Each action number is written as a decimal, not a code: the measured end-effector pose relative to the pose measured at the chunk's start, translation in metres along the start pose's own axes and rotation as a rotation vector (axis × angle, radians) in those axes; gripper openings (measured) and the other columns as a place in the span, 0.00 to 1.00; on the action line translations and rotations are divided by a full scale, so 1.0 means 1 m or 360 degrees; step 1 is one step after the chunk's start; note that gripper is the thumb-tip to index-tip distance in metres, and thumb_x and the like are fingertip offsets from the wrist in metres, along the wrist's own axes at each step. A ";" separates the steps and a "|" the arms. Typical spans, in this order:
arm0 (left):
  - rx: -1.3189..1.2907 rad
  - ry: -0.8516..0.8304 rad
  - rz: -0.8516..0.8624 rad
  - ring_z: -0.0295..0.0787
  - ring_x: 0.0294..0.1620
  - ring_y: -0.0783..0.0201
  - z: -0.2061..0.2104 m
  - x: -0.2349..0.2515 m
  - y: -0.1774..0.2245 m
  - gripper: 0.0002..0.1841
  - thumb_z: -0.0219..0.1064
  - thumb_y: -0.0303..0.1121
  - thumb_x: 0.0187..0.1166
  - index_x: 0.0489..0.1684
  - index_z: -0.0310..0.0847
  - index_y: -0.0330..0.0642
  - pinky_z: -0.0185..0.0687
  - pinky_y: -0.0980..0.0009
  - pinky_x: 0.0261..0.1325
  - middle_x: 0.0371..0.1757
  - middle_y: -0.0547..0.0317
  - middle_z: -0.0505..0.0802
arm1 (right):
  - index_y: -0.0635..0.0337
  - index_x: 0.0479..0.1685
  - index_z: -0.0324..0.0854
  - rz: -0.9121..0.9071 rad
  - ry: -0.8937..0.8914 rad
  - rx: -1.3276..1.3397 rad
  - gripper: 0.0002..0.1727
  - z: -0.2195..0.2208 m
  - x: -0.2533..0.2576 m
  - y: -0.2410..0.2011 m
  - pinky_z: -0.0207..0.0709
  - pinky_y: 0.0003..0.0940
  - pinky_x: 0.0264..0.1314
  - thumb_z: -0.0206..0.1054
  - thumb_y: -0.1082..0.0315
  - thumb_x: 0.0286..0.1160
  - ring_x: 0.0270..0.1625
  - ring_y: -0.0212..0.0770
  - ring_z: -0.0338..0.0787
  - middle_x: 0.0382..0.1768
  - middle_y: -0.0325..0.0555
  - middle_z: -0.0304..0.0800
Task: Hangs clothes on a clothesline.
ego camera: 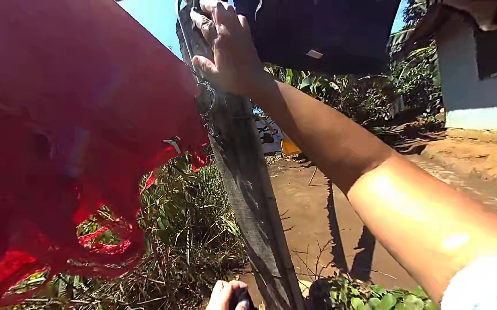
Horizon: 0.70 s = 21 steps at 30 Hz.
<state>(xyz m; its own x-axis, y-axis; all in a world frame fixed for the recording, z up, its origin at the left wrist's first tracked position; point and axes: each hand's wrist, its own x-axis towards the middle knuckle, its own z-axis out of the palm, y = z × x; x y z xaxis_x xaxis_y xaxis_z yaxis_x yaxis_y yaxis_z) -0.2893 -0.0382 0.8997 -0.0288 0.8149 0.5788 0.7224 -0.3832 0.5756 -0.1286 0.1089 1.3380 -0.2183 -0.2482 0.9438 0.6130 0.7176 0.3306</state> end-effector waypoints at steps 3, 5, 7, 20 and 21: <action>0.0249 0.0033 0.0262 0.90 0.49 0.60 0.017 0.032 0.024 0.10 0.72 0.33 0.76 0.49 0.94 0.40 0.87 0.61 0.58 0.43 0.53 0.92 | 0.49 0.63 0.90 -0.0265 -0.0070 0.0517 0.27 -0.024 -0.141 -0.037 0.69 0.55 0.72 0.66 0.43 0.72 0.75 0.49 0.77 0.69 0.46 0.85; 0.0323 0.0101 0.0380 0.92 0.50 0.64 0.027 0.052 0.043 0.10 0.71 0.35 0.77 0.48 0.94 0.43 0.88 0.64 0.58 0.45 0.56 0.94 | 0.54 0.67 0.87 -0.0008 -0.0564 0.0893 0.35 -0.041 -0.244 -0.048 0.70 0.56 0.76 0.67 0.37 0.70 0.78 0.48 0.76 0.71 0.47 0.82; 0.0249 0.0153 0.0317 0.91 0.49 0.63 0.034 0.077 0.065 0.11 0.69 0.34 0.80 0.51 0.92 0.40 0.87 0.62 0.56 0.46 0.53 0.93 | 0.62 0.82 0.71 0.0425 -0.1032 0.1506 0.49 -0.049 -0.331 -0.045 0.70 0.49 0.81 0.68 0.33 0.66 0.79 0.43 0.75 0.77 0.51 0.77; 0.0067 0.0049 -0.0058 0.92 0.50 0.54 0.137 0.137 0.047 0.18 0.56 0.41 0.92 0.61 0.85 0.37 0.85 0.46 0.59 0.49 0.45 0.93 | 0.56 0.64 0.79 0.1875 -0.1340 0.1451 0.19 -0.143 -0.562 0.019 0.88 0.41 0.46 0.74 0.68 0.75 0.39 0.37 0.93 0.39 0.44 0.96; -0.0007 0.0039 -0.0103 0.91 0.52 0.56 0.145 0.134 0.037 0.18 0.56 0.41 0.92 0.63 0.84 0.38 0.85 0.49 0.60 0.51 0.47 0.93 | 0.56 0.57 0.84 0.1798 -0.1303 0.1297 0.13 -0.145 -0.569 0.025 0.87 0.42 0.47 0.72 0.66 0.76 0.39 0.35 0.92 0.38 0.41 0.95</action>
<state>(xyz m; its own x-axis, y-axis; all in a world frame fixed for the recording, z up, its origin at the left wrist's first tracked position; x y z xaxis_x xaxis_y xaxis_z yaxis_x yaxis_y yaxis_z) -0.1665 0.1197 0.9148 -0.0924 0.8272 0.5543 0.7156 -0.3319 0.6147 0.1211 0.1740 0.8097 -0.4481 0.8239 0.3469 0.2462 0.4868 -0.8381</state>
